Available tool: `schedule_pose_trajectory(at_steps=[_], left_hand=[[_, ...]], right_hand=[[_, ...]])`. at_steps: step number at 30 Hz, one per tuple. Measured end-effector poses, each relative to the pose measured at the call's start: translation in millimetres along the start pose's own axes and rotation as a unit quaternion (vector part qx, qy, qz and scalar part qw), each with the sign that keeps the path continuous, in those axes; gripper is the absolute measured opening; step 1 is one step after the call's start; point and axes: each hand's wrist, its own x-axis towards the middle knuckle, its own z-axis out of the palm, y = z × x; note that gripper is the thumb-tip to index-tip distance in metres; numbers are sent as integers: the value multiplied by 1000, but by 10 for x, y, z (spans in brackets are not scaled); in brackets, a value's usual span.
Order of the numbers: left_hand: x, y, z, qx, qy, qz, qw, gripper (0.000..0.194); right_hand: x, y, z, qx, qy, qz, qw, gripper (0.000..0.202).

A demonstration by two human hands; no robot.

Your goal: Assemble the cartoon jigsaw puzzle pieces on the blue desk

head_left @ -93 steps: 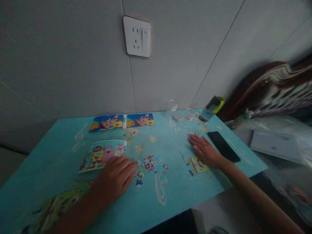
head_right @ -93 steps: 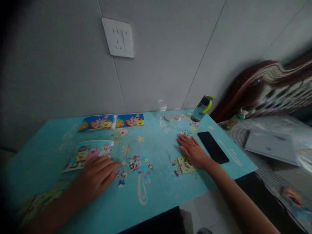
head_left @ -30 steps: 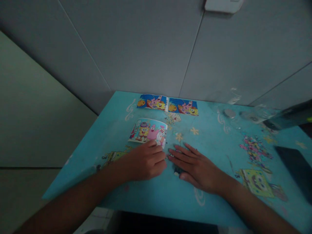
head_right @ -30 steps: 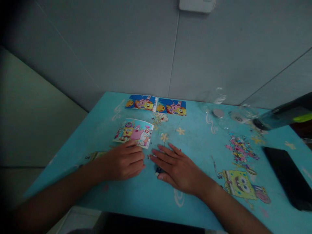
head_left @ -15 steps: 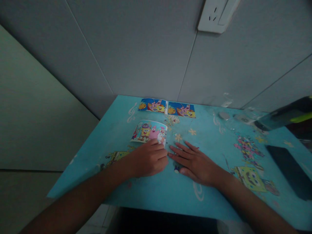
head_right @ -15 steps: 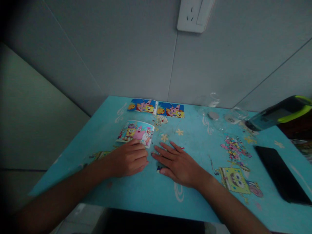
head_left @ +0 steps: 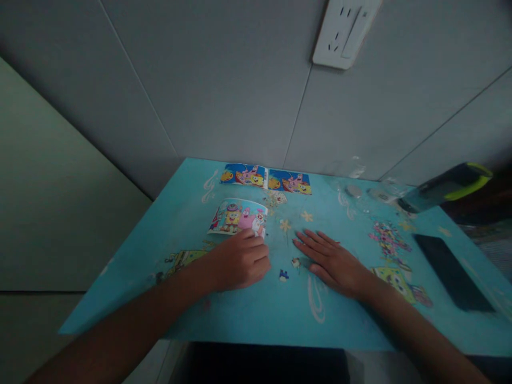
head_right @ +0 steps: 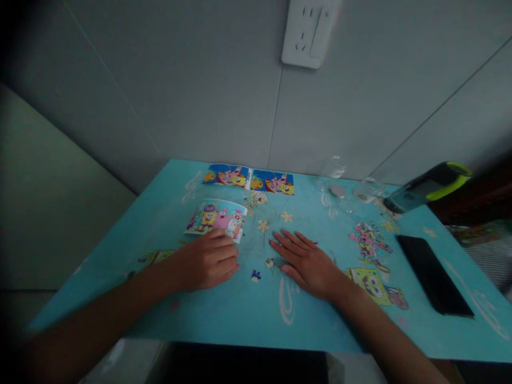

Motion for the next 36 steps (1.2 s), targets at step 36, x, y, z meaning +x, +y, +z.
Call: schedule_pose_trajectory(at_steps=[36], left_hand=[[-79,-217,-132,101,16,-93,990,16]], right_hand=[[-126,614,-71,-10,45,162,986,60]])
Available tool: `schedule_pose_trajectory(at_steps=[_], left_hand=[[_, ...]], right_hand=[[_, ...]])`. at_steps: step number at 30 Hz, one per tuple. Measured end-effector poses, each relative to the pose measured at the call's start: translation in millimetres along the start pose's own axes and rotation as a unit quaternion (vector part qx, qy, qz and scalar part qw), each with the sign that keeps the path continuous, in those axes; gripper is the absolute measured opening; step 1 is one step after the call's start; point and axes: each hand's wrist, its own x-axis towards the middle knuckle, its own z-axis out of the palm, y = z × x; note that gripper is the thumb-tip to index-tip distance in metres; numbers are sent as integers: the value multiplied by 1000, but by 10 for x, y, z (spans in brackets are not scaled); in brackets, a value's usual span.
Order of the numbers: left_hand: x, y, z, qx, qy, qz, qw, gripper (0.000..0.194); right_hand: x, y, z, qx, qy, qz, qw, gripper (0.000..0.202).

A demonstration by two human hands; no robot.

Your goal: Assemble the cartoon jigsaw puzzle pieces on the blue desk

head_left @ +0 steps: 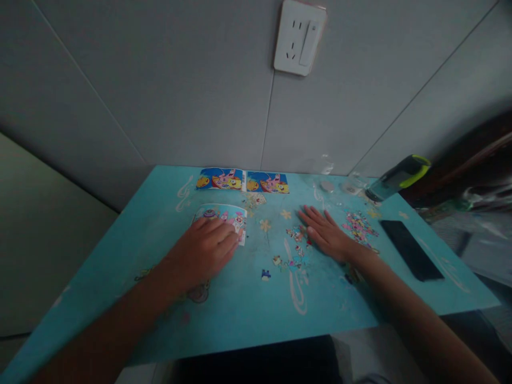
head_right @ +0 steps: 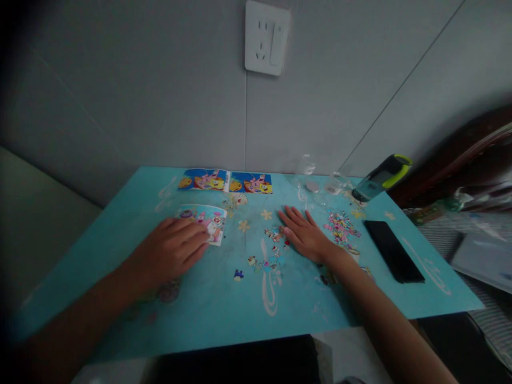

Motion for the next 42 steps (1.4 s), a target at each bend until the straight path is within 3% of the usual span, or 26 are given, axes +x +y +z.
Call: schedule_pose_trajectory(at_steps=[4,9,14,18,23,31,38,42], left_hand=[[-56,-130,-6,32,-16,-65,997,26],[-103,-106,81,13,-64,-94,993,27],[-124,-56,176,-1,-107,-115,988,28],[-120,-22,203,-6,-109,-129,986,29],[-102,0,184,-22,-112,-137,984,29],[-74,6,192,-32,-113,-150,982,27],[-27,55,154,-29,-116,-168,978,26],[2,104,122,-33,-165,-174,970,28]], right_hand=[[164,-255,-127,18,27,-49,998,60],[254,-583,-173,72,41,-119,989,55],[105,-519,-188,141,80,-108,981,44],[18,-470,-172,155,101,-128,974,35],[8,-564,-111,143,77,-176,971,25],[-75,-757,-101,132,-16,-173,976,26],[-73,-742,-53,126,-16,-186,974,16],[-47,-717,-13,115,-11,-204,972,18]])
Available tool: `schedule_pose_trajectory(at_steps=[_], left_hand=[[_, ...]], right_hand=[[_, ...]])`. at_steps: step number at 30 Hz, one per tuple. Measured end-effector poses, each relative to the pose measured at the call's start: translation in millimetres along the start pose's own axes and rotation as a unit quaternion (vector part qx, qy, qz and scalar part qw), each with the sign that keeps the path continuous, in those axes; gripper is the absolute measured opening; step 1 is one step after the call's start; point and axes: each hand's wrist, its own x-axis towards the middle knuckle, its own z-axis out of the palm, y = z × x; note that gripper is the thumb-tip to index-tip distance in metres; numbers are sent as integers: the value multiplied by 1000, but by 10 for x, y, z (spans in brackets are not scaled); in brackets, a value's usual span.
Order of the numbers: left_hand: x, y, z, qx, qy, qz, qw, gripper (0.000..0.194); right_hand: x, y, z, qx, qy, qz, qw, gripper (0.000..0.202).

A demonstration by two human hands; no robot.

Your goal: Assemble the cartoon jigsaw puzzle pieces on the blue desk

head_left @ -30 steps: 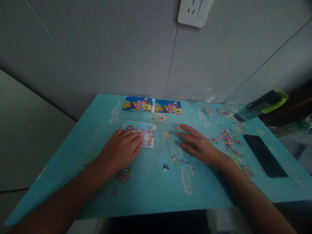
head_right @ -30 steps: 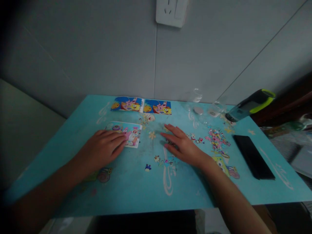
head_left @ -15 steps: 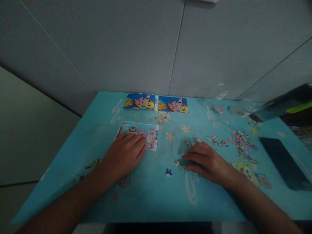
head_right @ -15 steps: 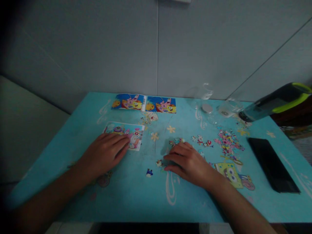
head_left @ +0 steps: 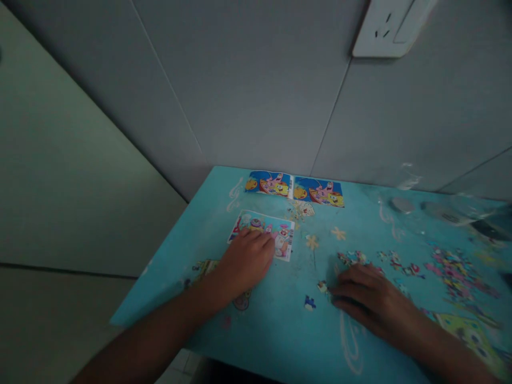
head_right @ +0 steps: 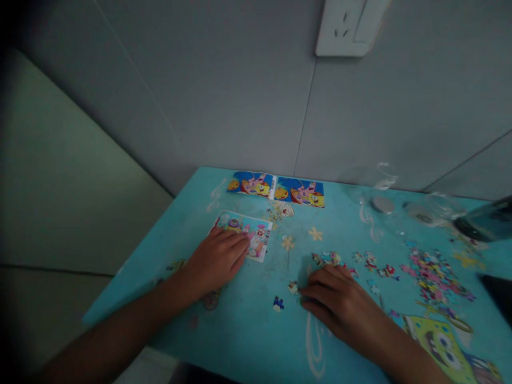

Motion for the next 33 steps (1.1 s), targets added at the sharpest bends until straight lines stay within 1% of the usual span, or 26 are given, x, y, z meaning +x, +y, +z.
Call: schedule_pose_trajectory(at_steps=[3,10,16,22,26,29,33], left_hand=[[-17,34,13,6,-9,-10,1000,30],[-87,133,69,3,10,-30,999,36],[-71,158,101,1,19,-40,999,33],[-42,142,118,1,21,-43,999,30],[-56,149,124,-7,28,-54,998,31],[-75,146,144,-13,34,-60,998,32],[-97,122,171,-8,36,-47,998,33]], right_hand=[[6,29,22,-7,11,1,1000,17],[-11,111,110,-42,59,18,997,6],[-43,158,190,-72,90,17,993,5],[-77,171,220,-69,109,28,991,4],[-90,107,206,-58,111,49,991,6],[-87,34,183,-47,102,77,991,6],[-62,-8,155,-39,83,88,992,6]])
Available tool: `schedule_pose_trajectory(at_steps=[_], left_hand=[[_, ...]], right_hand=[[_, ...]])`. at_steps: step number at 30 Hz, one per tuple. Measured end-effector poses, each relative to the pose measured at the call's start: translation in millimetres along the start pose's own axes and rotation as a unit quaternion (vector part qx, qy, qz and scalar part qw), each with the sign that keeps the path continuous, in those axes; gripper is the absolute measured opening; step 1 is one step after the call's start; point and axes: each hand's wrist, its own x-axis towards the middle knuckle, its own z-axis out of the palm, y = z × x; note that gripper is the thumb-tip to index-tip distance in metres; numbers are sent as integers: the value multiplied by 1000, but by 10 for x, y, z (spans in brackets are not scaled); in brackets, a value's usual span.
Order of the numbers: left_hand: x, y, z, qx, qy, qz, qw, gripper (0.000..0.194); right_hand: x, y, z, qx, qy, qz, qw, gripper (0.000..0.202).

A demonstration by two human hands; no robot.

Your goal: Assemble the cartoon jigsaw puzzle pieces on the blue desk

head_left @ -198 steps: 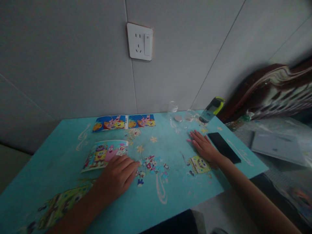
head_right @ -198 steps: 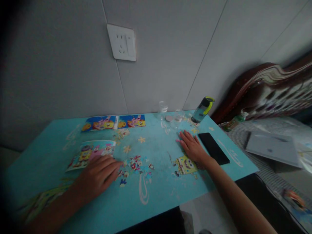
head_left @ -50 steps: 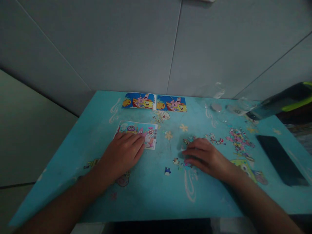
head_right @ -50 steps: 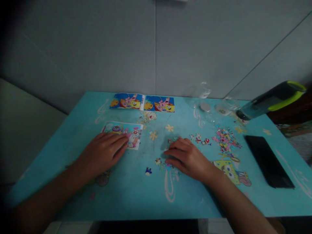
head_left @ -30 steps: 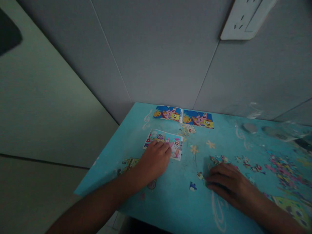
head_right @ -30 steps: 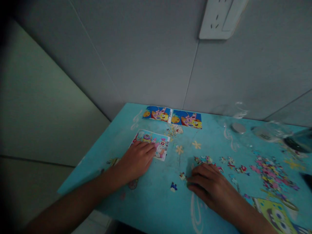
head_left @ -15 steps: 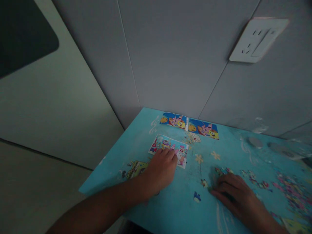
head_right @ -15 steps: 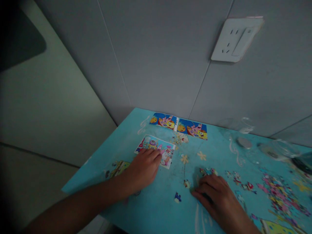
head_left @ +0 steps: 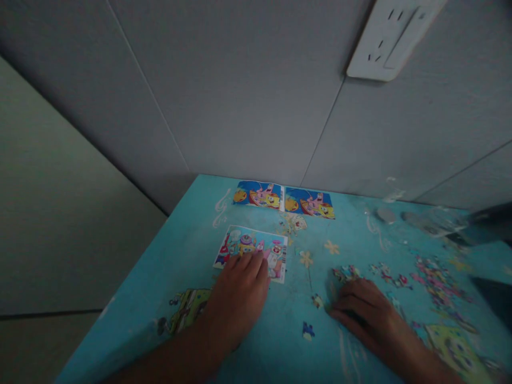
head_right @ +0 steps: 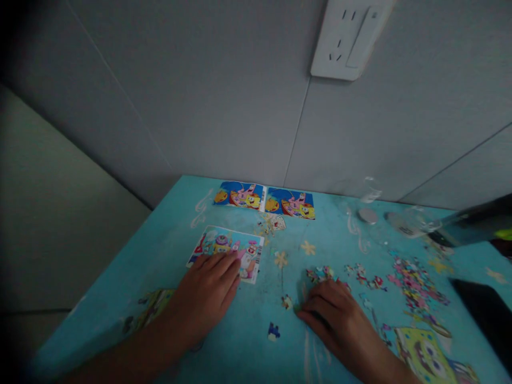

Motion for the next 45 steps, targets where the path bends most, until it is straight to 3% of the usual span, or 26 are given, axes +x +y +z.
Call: schedule_pose_trajectory(at_steps=[7,13,15,18,24,31,37,41,45], left_hand=[[2,-47,-10,10,22,19,1000,32],[0,-105,22,4,53,50,997,33],[-11,-121,49,2,58,55,997,34],[-15,-143,74,1,54,56,997,35],[7,-172,57,-3,58,65,996,35],[-49,-200,108,-4,54,63,997,37],[-103,-254,167,-4,42,70,997,42],[-142,-362,278,7,40,81,996,45],[-163,-479,441,-21,93,107,990,38]], right_hand=[[68,-19,-128,36,19,-27,999,12],[19,145,-360,22,213,115,970,12],[-4,238,-416,-5,240,158,958,15],[-17,327,-433,-21,236,196,952,19],[-3,334,-371,-13,194,205,959,18],[-62,425,-428,-40,181,272,944,23],[6,290,-411,8,82,207,975,18],[56,53,-361,32,56,48,997,19],[87,-138,-255,41,32,-115,992,18]])
